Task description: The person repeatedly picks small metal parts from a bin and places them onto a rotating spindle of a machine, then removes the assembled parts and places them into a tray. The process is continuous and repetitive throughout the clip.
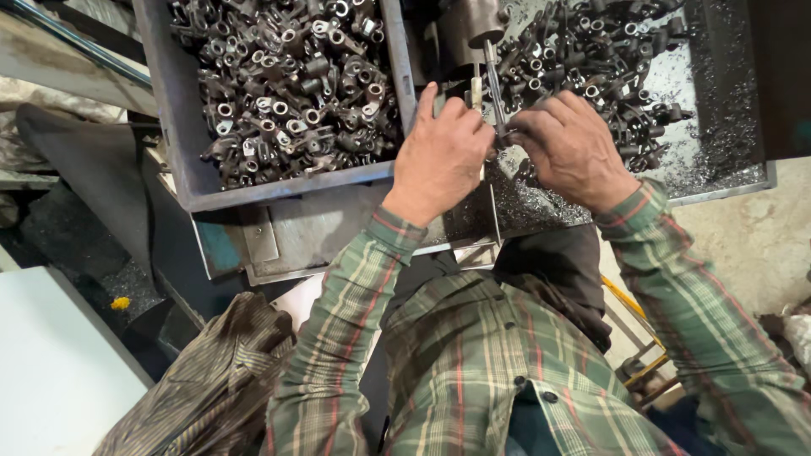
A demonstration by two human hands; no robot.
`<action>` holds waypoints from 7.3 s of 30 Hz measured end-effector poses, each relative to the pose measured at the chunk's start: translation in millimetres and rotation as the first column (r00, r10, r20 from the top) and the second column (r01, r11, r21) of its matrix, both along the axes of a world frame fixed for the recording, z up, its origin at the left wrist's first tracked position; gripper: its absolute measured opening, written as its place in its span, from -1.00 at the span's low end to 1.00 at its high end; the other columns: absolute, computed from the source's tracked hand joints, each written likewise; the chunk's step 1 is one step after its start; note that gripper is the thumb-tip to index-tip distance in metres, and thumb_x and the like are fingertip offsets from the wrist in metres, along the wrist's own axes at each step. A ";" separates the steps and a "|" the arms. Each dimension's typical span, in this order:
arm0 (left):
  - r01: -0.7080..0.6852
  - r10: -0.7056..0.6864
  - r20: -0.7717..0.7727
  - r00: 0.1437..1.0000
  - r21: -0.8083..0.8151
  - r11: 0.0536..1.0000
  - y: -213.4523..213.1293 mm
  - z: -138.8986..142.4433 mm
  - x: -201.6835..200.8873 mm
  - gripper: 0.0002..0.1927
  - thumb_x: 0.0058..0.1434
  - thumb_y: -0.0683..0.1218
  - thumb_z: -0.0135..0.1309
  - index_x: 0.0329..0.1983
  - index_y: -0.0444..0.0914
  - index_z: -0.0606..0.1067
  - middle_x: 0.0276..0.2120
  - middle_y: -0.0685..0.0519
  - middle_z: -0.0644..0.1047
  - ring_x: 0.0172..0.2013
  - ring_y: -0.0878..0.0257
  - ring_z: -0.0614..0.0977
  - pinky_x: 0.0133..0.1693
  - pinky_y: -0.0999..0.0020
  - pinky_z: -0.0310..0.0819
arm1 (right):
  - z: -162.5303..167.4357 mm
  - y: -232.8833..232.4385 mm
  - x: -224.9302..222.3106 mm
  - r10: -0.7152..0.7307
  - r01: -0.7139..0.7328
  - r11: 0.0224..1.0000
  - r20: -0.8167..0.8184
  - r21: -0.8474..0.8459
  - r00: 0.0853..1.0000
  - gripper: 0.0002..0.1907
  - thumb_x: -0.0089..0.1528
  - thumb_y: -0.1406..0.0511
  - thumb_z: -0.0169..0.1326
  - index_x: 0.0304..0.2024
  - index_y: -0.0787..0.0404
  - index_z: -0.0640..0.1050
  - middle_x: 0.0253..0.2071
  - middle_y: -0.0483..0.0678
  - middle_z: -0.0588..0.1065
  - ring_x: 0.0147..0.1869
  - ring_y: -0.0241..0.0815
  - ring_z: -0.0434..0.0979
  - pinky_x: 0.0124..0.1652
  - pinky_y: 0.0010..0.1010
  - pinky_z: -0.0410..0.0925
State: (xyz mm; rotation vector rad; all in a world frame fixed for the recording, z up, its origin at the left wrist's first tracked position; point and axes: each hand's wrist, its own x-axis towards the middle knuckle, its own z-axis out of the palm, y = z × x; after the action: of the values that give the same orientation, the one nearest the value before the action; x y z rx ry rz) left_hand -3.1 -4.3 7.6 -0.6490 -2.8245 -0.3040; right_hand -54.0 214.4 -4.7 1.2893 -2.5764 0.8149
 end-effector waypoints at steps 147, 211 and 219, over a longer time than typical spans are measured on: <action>-0.034 0.045 -0.120 0.992 0.092 0.995 -9.1 -12.8 -12.8 -0.84 0.20 -0.02 0.21 -0.25 -0.19 0.58 -0.30 0.09 0.48 -0.17 0.12 0.51 -0.12 0.14 0.34 | -34.3 -7.2 -1.0 -0.234 0.221 0.960 -0.058 -0.171 0.971 -0.84 0.41 0.38 0.23 0.05 0.19 0.63 -0.30 -0.07 0.41 -0.07 -0.08 0.37 -0.03 -0.24 0.25; -0.142 0.150 -0.095 0.984 0.085 0.986 5.5 -5.6 -12.3 -0.95 0.18 -0.14 0.14 -0.30 -0.21 0.54 -0.31 0.03 0.48 -0.10 0.06 0.51 0.27 -0.08 0.26 | -24.7 -4.2 -20.0 -0.175 0.168 0.983 -0.105 -0.070 0.979 -0.87 0.40 0.29 0.25 0.00 0.11 0.66 -0.19 -0.18 0.49 -0.04 -0.15 0.35 0.05 -0.26 0.22; -0.133 0.150 -0.131 0.980 0.131 0.982 3.0 -14.9 -18.4 -0.94 0.22 -0.14 0.11 -0.35 -0.23 0.55 -0.35 -0.01 0.49 -0.17 0.03 0.51 0.14 0.00 0.34 | -25.1 -4.3 -21.5 -0.186 0.181 0.983 -0.158 -0.043 0.970 -0.86 0.36 0.30 0.28 -0.02 0.09 0.66 -0.29 -0.15 0.41 -0.05 -0.10 0.35 0.03 -0.20 0.20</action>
State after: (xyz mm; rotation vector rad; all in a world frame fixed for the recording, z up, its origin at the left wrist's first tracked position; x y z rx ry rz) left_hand -21.6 -1.3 -7.3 -0.4233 -2.6752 -0.3856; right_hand -75.5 210.2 -29.8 1.0427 -2.4994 0.6807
